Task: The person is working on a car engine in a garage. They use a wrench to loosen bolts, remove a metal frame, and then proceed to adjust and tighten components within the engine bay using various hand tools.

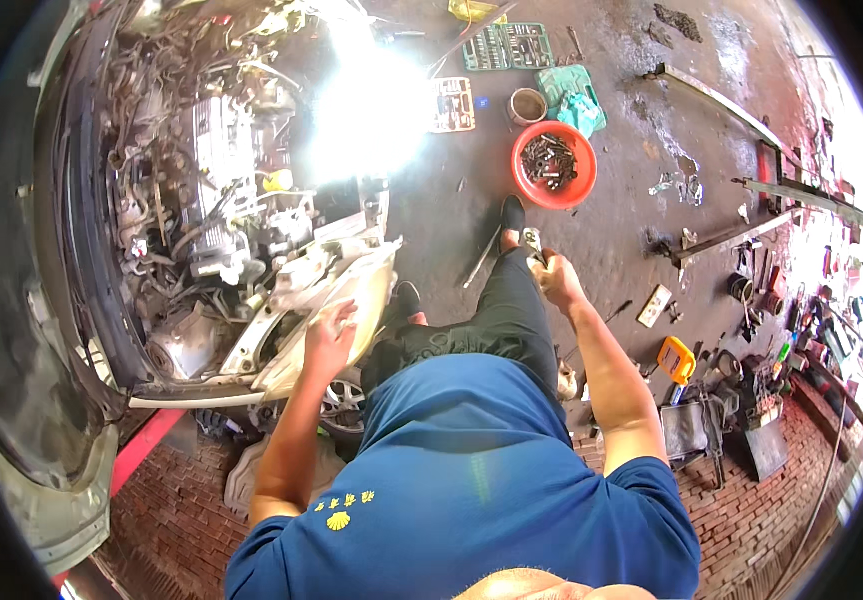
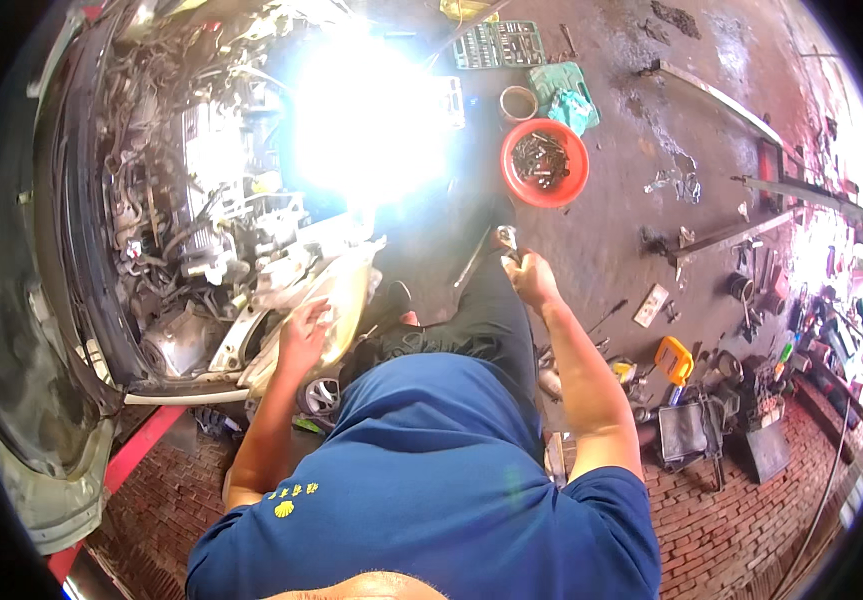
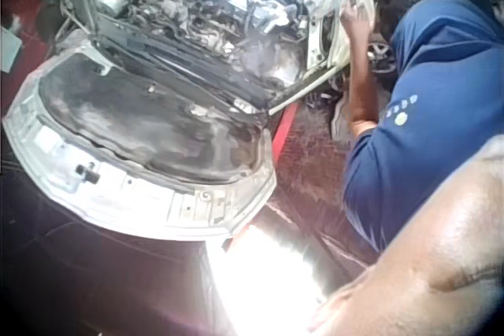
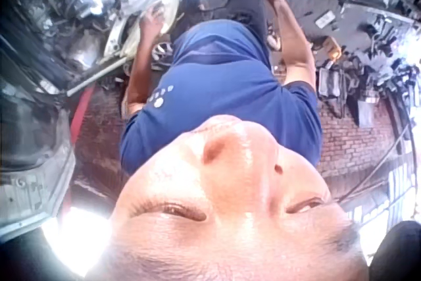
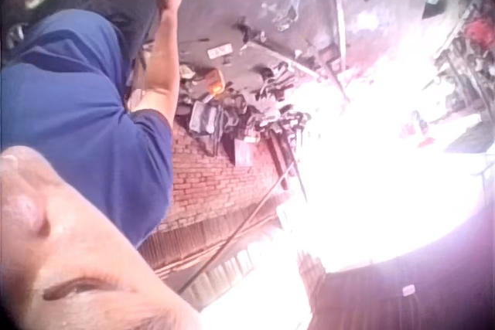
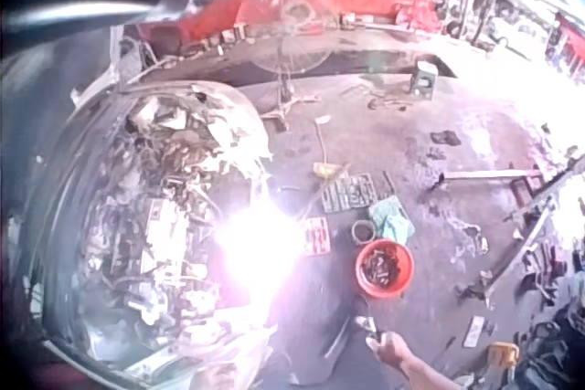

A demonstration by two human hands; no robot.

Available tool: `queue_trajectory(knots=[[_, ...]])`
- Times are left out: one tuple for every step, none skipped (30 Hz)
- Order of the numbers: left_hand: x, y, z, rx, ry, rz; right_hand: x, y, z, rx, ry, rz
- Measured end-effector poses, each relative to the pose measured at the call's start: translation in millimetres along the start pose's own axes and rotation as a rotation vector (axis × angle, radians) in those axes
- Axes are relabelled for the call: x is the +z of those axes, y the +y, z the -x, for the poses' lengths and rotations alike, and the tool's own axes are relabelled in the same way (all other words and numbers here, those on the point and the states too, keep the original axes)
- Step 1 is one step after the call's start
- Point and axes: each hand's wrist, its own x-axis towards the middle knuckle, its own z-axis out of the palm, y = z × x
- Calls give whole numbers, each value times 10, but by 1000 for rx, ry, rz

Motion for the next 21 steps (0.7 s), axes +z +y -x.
queue_trajectory(knots=[[114, 37, -36, -6, -4, -8, -129, 339, -240, 5, -6, -8], [251, 115, -95, -52, 36, 180, -339, 692, -466, 107, -56, 98], [351, 204, -150, -107, 79, 365, -545, 947, -635, 210, -116, 202], [420, 452, -146, -240, 57, 432, -712, 1101, -762, 237, -123, 274], [464, 734, -176, -325, 38, 408, -859, 1250, -829, 264, -138, 349], [504, 971, -170, -332, 22, 332, -1020, 1374, -881, 324, -161, 350], [539, 1146, -172, -329, 13, 261, -1196, 1456, -982, 373, -177, 355], [621, 1259, -180, -304, 22, 228, -1409, 1677, -1051, 402, -135, 368], [710, 1333, -219, -313, 30, 247, -1633, 1926, -1081, 427, -94, 388], [755, 1371, -189, -298, 59, 243, -1815, 2060, -1130, 417, -95, 410], [770, 1390, -147, -285, 93, 232, -1963, 2154, -1177, 401, -99, 428], [785, 1344, -106, -331, 97, 236, -2130, 2202, -1257, 397, -118, 524], [766, 1343, -102, -357, 140, 225, -2199, 2194, -1307, 392, -135, 614], [704, 1356, 0, -399, 160, 224, -2063, 2007, -1370, 362, -151, 588], [650, 1382, 55, -424, 164, 234, -2001, 1844, -1400, 349, -148, 566], [612, 1419, 28, -436, 194, 234, -1996, 1768, -1462, 321, -164, 571], [608, 1454, -15, -421, 225, 223, -2098, 1717, -1547, 355, -163, 503], [580, 1460, -68, -403, 253, 211, -2143, 1664, -1640, 392, -159, 434], [523, 1392, -48, -421, 280, 205, -1992, 1449, -1699, 369, -183, 436], [476, 1279, -9, -405, 303, 98, -1822, 1143, -1746, 277, -219, 402], [452, 1201, -54, -373, 309, 6, -1768, 905, -1786, 197, -232, 374]])
